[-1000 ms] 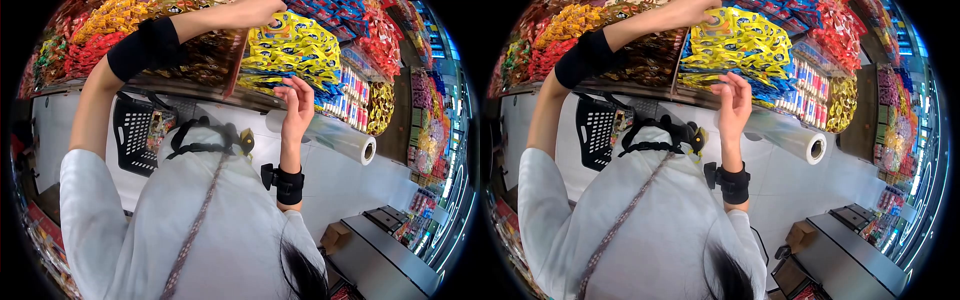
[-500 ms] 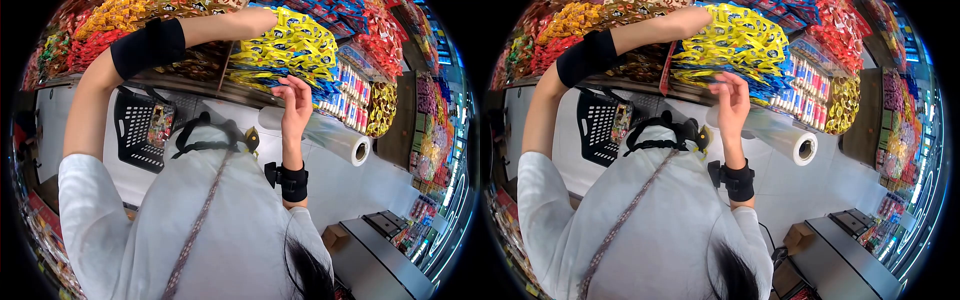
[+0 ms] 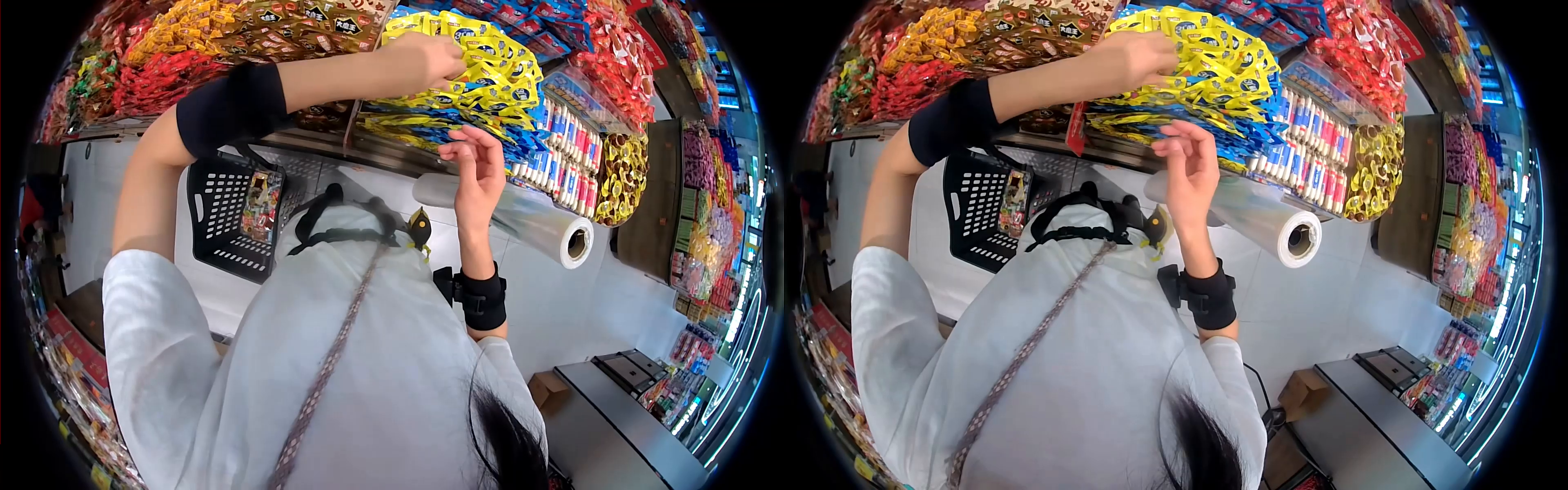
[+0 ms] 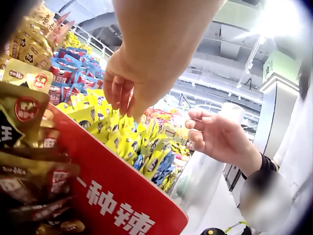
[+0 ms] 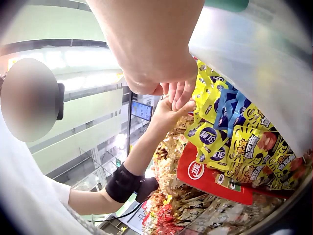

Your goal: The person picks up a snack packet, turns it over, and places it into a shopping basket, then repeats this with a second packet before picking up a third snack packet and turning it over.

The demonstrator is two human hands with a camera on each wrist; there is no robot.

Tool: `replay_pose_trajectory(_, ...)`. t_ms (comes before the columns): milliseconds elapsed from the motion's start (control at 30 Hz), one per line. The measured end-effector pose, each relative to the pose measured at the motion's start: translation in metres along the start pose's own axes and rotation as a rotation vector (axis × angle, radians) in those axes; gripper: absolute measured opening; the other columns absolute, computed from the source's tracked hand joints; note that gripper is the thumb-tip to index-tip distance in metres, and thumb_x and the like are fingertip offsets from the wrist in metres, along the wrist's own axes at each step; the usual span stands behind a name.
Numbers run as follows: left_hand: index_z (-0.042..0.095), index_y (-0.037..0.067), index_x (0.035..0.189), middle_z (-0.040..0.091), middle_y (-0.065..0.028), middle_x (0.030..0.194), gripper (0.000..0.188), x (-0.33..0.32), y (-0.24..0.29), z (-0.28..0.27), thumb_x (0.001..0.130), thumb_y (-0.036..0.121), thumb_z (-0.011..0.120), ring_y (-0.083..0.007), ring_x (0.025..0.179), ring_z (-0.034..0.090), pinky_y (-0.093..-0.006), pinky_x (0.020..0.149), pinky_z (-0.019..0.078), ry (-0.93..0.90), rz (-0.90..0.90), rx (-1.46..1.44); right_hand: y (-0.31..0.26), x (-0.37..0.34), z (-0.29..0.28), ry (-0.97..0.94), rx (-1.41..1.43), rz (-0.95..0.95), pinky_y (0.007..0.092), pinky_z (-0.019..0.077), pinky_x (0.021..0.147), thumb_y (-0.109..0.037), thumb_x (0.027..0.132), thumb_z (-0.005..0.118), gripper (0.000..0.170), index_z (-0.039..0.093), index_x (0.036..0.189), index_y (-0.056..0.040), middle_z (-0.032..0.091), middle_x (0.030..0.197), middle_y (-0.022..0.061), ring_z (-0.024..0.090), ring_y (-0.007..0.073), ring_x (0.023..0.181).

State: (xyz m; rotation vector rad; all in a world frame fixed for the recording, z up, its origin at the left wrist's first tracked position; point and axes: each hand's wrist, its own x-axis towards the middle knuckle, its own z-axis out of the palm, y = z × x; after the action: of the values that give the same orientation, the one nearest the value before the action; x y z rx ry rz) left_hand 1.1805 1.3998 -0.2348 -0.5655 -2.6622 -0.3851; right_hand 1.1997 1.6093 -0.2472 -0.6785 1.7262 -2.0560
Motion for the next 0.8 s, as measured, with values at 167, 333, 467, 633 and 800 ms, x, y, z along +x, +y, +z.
replay_pose_trajectory(167, 0.054, 0.005, 0.081, 0.049, -0.0071, 0.082, 0.015, -0.005, 0.001, 0.022, 0.072, 0.015, 0.060, -0.0241, 0.084, 0.052, -0.0354, 0.070, 0.0436, -0.004, -0.007, 0.012, -0.001, 0.001, -0.003, -0.026, 0.019, 0.007, 0.0230, 0.0448, 0.071, 0.000, 0.086, 0.045, 0.020, 0.045, 0.106, 0.0013, 0.055, 0.097, 0.0098, 0.055, 0.0116, 0.077)
replay_pose_trajectory(333, 0.057, 0.006, 0.079, 0.052, -0.0062, 0.081, 0.009, -0.002, 0.003, 0.021, 0.076, 0.014, 0.055, -0.0243, 0.081, 0.055, -0.0351, 0.069, 0.0447, 0.052, -0.029, 0.040, 0.000, 0.003, -0.003, -0.021, 0.036, 0.000, 0.0228, 0.0447, 0.071, 0.001, 0.086, 0.045, 0.019, 0.046, 0.105, 0.0014, 0.055, 0.097, 0.0093, 0.055, 0.0115, 0.077)
replay_pose_trajectory(467, 0.055, 0.003, 0.075, 0.053, -0.0069, 0.079, 0.010, 0.007, 0.001, -0.024, 0.078, 0.012, 0.055, -0.0232, 0.079, 0.054, -0.0321, 0.069, 0.0439, -0.006, -0.243, -0.118, 0.001, 0.005, -0.005, -0.025, 0.044, 0.005, 0.0228, 0.0445, 0.070, 0.000, 0.086, 0.046, 0.018, 0.047, 0.104, 0.0010, 0.055, 0.096, 0.0092, 0.055, 0.0112, 0.077)
replay_pose_trajectory(633, 0.057, 0.000, 0.084, 0.056, -0.0125, 0.078, 0.011, 0.009, 0.003, -0.090, 0.079, 0.010, 0.056, -0.0229, 0.073, 0.055, -0.0303, 0.066, 0.0434, 0.170, -0.178, -0.690, -0.007, 0.011, 0.003, -0.104, 0.245, 0.169, 0.0273, 0.0452, 0.070, -0.022, 0.092, 0.036, 0.030, 0.047, 0.105, 0.0023, 0.057, 0.091, 0.0132, 0.056, 0.0177, 0.075)
replay_pose_trajectory(800, 0.055, 0.000, 0.077, 0.054, -0.0047, 0.080, 0.007, -0.011, 0.015, -0.080, 0.078, 0.007, 0.058, -0.0151, 0.081, 0.053, -0.0264, 0.071, 0.0423, 0.157, 0.005, -0.826, -0.026, 0.013, 0.013, -0.343, 0.766, 0.365, 0.0305, 0.0448, 0.068, -0.035, 0.092, 0.032, 0.043, 0.048, 0.105, 0.0039, 0.059, 0.086, 0.0170, 0.057, 0.0232, 0.074)
